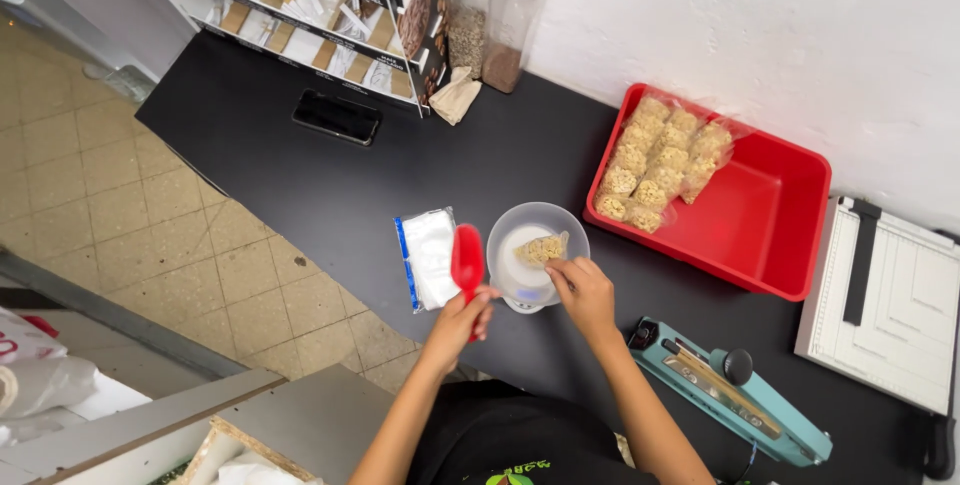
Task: Packaging grains from a large bag into smaller individual bags using a scoop and bowl
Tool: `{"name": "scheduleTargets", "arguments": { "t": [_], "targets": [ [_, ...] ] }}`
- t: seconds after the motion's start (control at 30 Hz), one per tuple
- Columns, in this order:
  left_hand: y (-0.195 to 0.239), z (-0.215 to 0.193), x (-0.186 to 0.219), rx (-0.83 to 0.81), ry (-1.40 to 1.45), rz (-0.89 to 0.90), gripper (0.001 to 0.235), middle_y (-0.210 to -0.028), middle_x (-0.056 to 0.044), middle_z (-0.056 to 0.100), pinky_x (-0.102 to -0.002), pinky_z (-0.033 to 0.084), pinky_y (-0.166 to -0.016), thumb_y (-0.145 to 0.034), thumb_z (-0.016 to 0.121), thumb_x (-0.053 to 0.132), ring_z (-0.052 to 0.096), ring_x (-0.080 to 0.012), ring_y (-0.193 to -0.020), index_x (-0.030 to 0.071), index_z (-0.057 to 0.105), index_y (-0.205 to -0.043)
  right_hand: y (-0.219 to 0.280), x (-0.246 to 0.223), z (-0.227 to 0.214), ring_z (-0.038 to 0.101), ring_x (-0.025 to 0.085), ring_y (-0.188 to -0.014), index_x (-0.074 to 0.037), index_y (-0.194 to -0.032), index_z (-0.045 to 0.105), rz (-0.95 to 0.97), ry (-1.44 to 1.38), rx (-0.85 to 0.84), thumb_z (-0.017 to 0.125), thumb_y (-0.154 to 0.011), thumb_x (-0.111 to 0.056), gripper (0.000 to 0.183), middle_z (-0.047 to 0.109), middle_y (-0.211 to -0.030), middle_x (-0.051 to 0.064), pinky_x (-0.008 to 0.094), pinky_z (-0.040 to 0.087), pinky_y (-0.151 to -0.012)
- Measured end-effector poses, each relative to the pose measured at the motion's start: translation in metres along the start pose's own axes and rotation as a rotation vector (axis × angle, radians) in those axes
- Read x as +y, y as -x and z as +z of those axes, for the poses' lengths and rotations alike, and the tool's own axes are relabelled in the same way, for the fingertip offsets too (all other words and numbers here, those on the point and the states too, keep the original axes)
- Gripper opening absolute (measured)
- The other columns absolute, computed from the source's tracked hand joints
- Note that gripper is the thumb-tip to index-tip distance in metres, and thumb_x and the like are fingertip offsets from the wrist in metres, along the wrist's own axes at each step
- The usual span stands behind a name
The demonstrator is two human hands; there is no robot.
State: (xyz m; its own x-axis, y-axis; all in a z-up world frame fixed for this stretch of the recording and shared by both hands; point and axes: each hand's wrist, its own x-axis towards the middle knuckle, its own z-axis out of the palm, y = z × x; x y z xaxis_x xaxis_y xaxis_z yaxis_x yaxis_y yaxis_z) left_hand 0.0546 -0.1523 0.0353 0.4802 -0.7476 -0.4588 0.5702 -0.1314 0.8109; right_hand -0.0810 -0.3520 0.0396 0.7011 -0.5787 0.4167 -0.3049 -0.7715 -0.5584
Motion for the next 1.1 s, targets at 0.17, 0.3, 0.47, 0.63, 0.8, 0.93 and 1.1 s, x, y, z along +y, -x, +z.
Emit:
{"name": "scheduleTargets", "arguments": {
  "t": [0.17,0.3,0.47,0.63,0.8,0.93,1.1],
  "targets": [
    [-0.029,0.060,0.029,0.026,-0.020,-0.006,0.028,-0.069,-0.005,0.050,-0.020,0.040,-0.039,-0.105,0.055,0.015,0.045,-0.0069,-0.048,-0.004,0.066,-0.122,0.004,-0.025,-0.012,0.070,0.015,-0.071,-0.023,-0.093,0.079,0.044,0.032,-0.034,0.077,-0.090,-0.022,0.004,0.072,-0.071,-0.003,0.027,0.057,-0.064],
    [-0.052,0.081,0.035,0.085,-0.256,0.103,0.034,-0.062,-0.006,0.057,-0.027,0.041,-0.040,-0.091,0.080,0.031,0.053,-0.0126,-0.048,0.004,0.071,-0.110,0.008,-0.027,-0.011,0.072,0.015,-0.076,-0.020,-0.094,0.079,0.071,0.055,-0.055,0.076,-0.091,-0.021,0.005,0.077,-0.077,-0.002,0.026,0.059,-0.062],
    [-0.089,0.076,-0.001,0.164,-0.396,0.091,0.027,-0.065,-0.004,0.061,-0.032,0.047,-0.058,-0.080,0.082,0.030,0.061,-0.0177,-0.064,0.011,0.069,-0.094,0.014,-0.031,-0.012,0.072,0.017,-0.077,-0.020,-0.099,0.079,0.174,-0.053,-0.076,0.074,-0.091,-0.018,0.009,0.078,-0.081,0.000,0.026,0.060,-0.061],
    [-0.086,0.082,0.006,0.197,-0.463,0.046,0.016,-0.063,-0.008,0.064,-0.037,0.049,-0.058,-0.087,0.067,0.025,0.064,-0.0225,-0.063,0.010,0.069,-0.095,0.021,-0.037,-0.005,0.075,0.027,-0.079,-0.012,-0.112,0.076,0.382,-0.362,-0.119,0.072,-0.093,-0.012,0.020,0.079,-0.095,0.011,0.035,0.062,-0.060],
    [-0.081,0.089,0.006,0.201,-0.311,0.032,0.010,-0.047,-0.003,0.050,-0.026,0.040,-0.040,-0.094,0.064,0.021,0.050,-0.0141,-0.039,0.012,0.063,-0.091,0.017,-0.036,-0.007,0.064,0.021,-0.067,-0.011,-0.116,0.076,0.561,-0.424,-0.024,0.065,-0.097,-0.012,0.021,0.071,-0.078,0.014,0.034,0.057,-0.056],
    [-0.078,0.090,0.006,0.191,-0.323,0.026,0.009,-0.047,-0.003,0.051,-0.027,0.041,-0.042,-0.096,0.062,0.021,0.051,-0.0138,-0.040,0.013,0.064,-0.093,-0.015,-0.050,-0.014,0.062,0.022,-0.066,-0.015,-0.115,0.077,0.400,-0.258,-0.020,0.068,-0.098,-0.020,0.020,0.065,-0.076,0.009,0.035,0.055,-0.059],
    [-0.073,0.083,0.009,0.128,-0.510,0.124,0.018,-0.088,-0.020,0.076,-0.047,0.056,-0.075,-0.101,0.057,0.019,0.073,-0.0371,-0.084,0.010,0.065,-0.115,-0.039,-0.058,-0.009,0.069,0.036,-0.087,-0.012,-0.119,0.075,0.506,-0.127,-0.305,0.074,-0.093,-0.040,0.038,0.065,-0.097,0.011,0.046,0.057,-0.075]
  ]
}}
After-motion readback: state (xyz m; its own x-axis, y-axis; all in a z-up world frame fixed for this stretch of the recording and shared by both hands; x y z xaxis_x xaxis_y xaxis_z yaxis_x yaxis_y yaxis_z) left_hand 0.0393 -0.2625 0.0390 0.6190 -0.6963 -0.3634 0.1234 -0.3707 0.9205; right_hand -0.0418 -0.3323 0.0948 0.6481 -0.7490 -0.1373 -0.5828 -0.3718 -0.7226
